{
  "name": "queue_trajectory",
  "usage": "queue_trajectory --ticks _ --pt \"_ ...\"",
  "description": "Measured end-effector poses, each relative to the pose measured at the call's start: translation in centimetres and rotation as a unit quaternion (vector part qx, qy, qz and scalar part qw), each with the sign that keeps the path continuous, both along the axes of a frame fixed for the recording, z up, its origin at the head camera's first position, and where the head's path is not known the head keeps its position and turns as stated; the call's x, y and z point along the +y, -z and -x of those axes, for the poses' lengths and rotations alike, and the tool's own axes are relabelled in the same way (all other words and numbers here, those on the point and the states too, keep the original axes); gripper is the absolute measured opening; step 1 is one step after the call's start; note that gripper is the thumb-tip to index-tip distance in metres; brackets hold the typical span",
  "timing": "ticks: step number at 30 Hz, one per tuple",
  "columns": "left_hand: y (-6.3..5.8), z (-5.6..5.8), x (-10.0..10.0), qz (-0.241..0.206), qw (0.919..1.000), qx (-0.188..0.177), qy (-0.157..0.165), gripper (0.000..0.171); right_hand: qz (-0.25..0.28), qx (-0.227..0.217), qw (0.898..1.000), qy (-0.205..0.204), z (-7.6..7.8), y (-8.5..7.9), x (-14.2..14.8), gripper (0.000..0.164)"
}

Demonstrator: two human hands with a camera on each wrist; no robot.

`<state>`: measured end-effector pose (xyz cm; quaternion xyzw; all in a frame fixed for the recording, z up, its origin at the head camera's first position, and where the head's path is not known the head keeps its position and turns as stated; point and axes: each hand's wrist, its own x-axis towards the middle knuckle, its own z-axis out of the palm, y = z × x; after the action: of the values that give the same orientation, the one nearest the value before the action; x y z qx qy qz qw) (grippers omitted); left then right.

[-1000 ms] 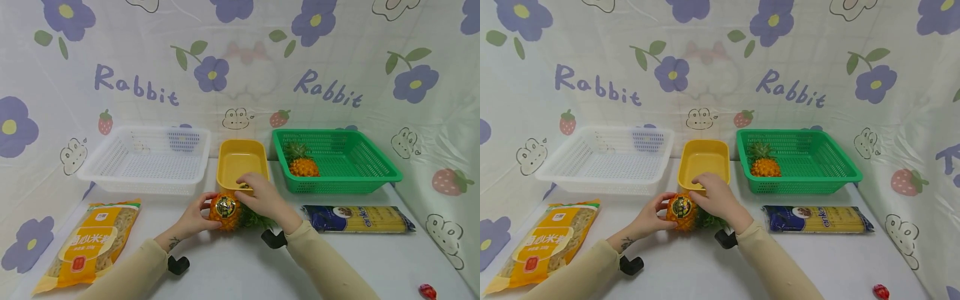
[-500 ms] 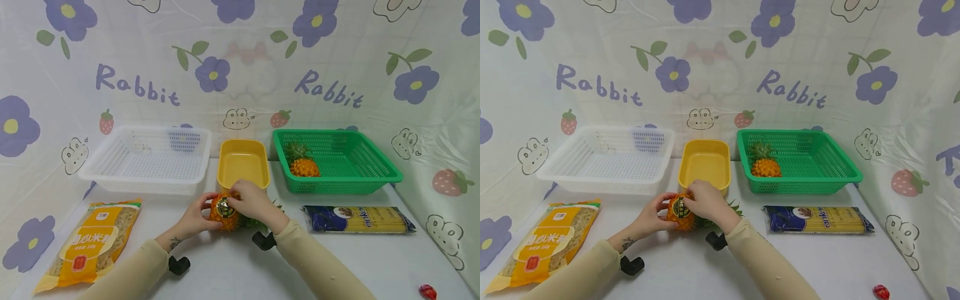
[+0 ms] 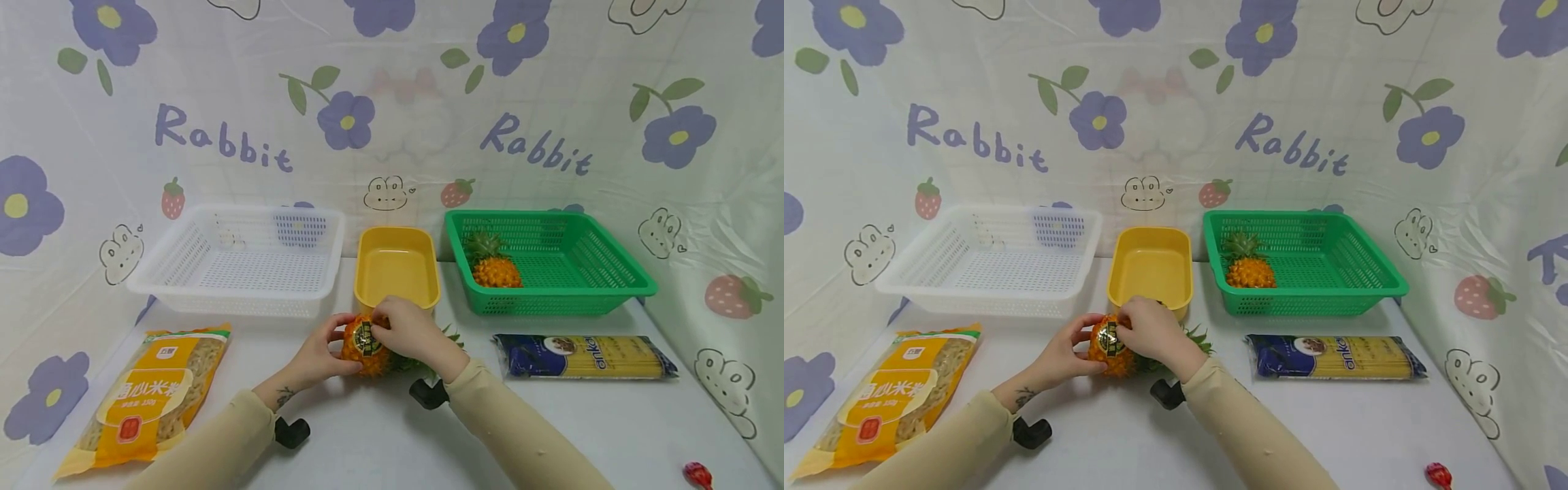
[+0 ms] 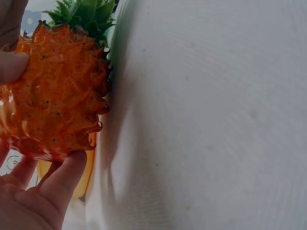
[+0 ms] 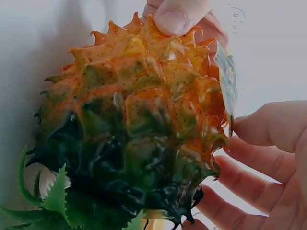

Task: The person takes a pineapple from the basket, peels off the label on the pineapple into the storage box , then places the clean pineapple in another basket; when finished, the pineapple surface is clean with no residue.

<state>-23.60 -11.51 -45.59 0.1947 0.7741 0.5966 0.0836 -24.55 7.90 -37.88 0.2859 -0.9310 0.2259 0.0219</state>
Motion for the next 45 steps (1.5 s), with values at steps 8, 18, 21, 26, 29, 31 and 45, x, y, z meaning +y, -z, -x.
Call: queue_trajectory --ticks 8,18,21,26,29,31,45 --pt "-0.4 -0.1 0.0 -0.006 1.0000 -0.005 0.001 0.075 0.006 -0.001 1.000 0.005 -0.1 0.2 -0.2 0.009" --pt "0.4 0.3 0.0 -0.005 1.0000 0.005 0.001 0.075 0.084 -0.053 0.995 0.025 -0.1 0.2 -0.3 0.005" --pt "0.4 0.3 0.0 -0.003 1.0000 0.006 -0.002 0.075 0.099 -0.059 0.993 0.021 -0.3 0.0 -0.3 0.008" --pt "0.3 0.3 0.0 -0.001 1.0000 0.003 -0.004 0.075 0.123 -0.106 0.987 -0.015 -0.8 -1.2 -0.1 0.010" --pt "0.3 0.3 0.0 -0.003 1.0000 0.001 -0.003 0.075 0.158 -0.164 0.973 -0.047 -0.7 -2.4 0.3 0.007" --pt "0.2 0.3 0.0 -0.004 1.0000 0.000 -0.002 0.075 0.186 -0.191 0.962 -0.060 -0.4 -3.5 0.7 0.005" --pt "0.0 0.0 0.0 -0.001 1.0000 0.003 -0.008 0.076 0.209 -0.145 0.966 0.052 7.1 -8.0 1.6 0.004"
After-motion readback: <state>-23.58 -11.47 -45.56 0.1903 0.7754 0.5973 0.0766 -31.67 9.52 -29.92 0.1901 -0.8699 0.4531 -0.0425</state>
